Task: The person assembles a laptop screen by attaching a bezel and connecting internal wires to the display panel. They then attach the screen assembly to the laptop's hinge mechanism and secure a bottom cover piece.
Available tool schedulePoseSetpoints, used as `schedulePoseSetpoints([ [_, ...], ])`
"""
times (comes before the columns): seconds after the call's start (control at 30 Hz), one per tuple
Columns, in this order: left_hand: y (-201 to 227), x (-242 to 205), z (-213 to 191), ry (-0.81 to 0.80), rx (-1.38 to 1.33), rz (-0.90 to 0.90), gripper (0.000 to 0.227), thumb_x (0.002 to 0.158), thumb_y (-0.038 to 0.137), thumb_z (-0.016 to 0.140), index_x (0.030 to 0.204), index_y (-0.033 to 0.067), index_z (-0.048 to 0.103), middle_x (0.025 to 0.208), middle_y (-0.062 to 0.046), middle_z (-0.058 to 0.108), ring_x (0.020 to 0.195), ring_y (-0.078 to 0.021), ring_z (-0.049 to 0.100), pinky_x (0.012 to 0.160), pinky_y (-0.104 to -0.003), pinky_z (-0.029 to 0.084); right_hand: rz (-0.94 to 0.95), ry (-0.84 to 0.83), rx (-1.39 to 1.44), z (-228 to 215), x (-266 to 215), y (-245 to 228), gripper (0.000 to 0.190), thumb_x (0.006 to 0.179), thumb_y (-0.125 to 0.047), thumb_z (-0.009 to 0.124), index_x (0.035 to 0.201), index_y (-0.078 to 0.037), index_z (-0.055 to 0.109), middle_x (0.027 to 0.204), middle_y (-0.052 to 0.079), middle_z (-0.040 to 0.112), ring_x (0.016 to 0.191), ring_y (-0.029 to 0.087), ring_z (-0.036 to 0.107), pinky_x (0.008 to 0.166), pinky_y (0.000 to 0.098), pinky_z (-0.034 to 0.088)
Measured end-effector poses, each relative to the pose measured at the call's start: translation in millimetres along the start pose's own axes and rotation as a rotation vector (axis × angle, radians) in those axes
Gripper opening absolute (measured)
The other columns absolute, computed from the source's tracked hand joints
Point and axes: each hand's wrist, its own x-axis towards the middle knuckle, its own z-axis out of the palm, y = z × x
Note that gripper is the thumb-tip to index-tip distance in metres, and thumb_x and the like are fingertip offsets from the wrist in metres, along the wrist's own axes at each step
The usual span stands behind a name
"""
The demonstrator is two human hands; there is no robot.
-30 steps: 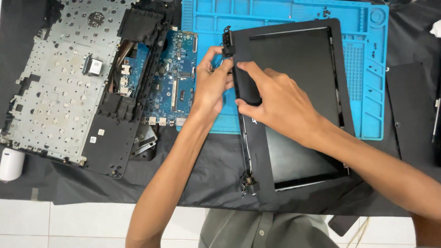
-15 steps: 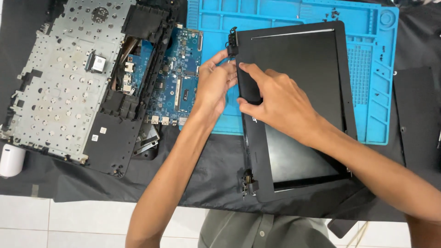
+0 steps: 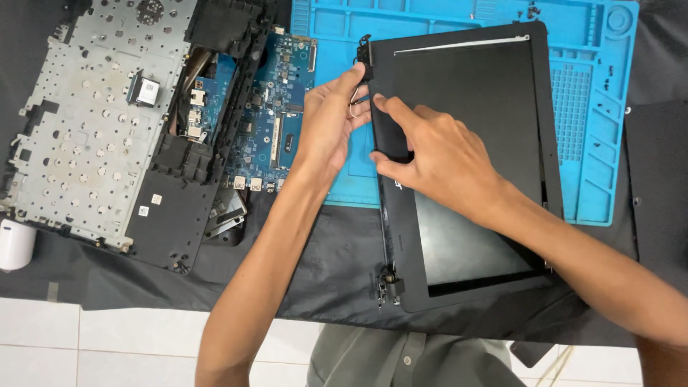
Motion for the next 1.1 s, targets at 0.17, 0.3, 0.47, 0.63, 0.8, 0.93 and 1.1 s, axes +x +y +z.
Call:
schedulePoseSetpoints([
  [0.17, -13.4, 7.3, -11.6, -0.031, -0.065, 0.023, 0.024, 0.099, 0.024, 0.071, 0.095, -0.0002, 0.072, 0.084, -0.001, 0.064, 0.069, -0.0082, 0.058, 0.069, -0.028, 0.054, 0.041, -0.048, 0.049, -4.4, 0.1, 0.9, 0.068, 0.083, -0.039, 0.08, 0.14, -0.01, 0.056, 0.079, 0.016, 0.066, 0.069, 0.036, 0.067, 0.058, 0.0493, 0.052],
  [0.3, -10.1, 3.1, -6.0, -0.056, -0.119, 0.035, 0.017, 0.1, 0.015, 0.069, 0.093, 0.0001, 0.071, 0.081, 0.0, 0.064, 0.069, -0.0073, 0.057, 0.069, -0.027, 0.054, -0.008, -0.029, 0.018, 0.3, -2.9, 7.1, 0.076, 0.083, -0.047, 0.079, 0.144, -0.01, 0.054, 0.079, 0.016, 0.065, 0.068, 0.037, 0.066, 0.057, 0.0496, 0.052],
  [0.47, -12.5, 2.2, -1.3, -0.028, -0.092, 0.093, 0.016, 0.099, 0.013, 0.069, 0.096, -0.0012, 0.074, 0.081, 0.0, 0.067, 0.065, -0.0049, 0.055, 0.064, -0.025, 0.052, -0.092, 0.008, -0.127, 10.7, -13.2, 17.6, 0.08, 0.088, -0.051, 0.074, 0.152, -0.01, 0.048, 0.088, 0.018, 0.063, 0.069, 0.039, 0.065, 0.057, 0.0492, 0.053],
  [0.63, -11.7, 3.4, -4.6, -0.018, -0.048, 0.127, 0.017, 0.099, 0.015, 0.069, 0.097, -0.0015, 0.074, 0.082, -0.001, 0.069, 0.067, -0.0054, 0.058, 0.062, -0.024, 0.051, -0.131, 0.02, -0.096, 9.9, -20.0, 21.3, 0.068, 0.095, -0.042, 0.07, 0.153, -0.012, 0.05, 0.094, 0.016, 0.058, 0.069, 0.038, 0.062, 0.06, 0.0484, 0.053],
  [0.8, 3.5, -2.0, 2.2, -0.002, 0.208, 0.052, 0.028, 0.099, 0.029, 0.064, 0.105, 0.0029, 0.07, 0.092, -0.002, 0.069, 0.067, -0.0095, 0.068, 0.061, -0.026, 0.058, -0.159, 0.154, 0.084, 14.6, -22.8, 19.6, 0.046, 0.102, -0.018, 0.064, 0.147, -0.01, 0.056, 0.103, 0.017, 0.055, 0.072, 0.032, 0.061, 0.062, 0.0446, 0.051],
  [0.93, 7.5, -7.0, 9.0, 0.002, 0.241, 0.015, 0.029, 0.098, 0.033, 0.062, 0.11, 0.0078, 0.07, 0.092, -0.002, 0.068, 0.062, -0.0106, 0.065, 0.058, -0.026, 0.059, -0.083, 0.13, 0.208, 7.4, -29.8, 10.6, 0.043, 0.105, -0.012, 0.062, 0.147, -0.009, 0.056, 0.099, 0.016, 0.058, 0.073, 0.033, 0.061, 0.068, 0.0454, 0.051],
  [1.1, 7.2, -9.0, 9.0, -0.032, 0.174, 0.031, 0.03, 0.101, 0.03, 0.061, 0.106, 0.0015, 0.07, 0.092, -0.006, 0.074, 0.065, -0.013, 0.073, 0.059, -0.026, 0.058, -0.016, 0.058, 0.178, -19.3, -54.8, -4.3, 0.038, 0.101, -0.016, 0.062, 0.138, -0.005, 0.059, 0.107, 0.019, 0.063, 0.084, 0.04, 0.065, 0.071, 0.0472, 0.053],
])
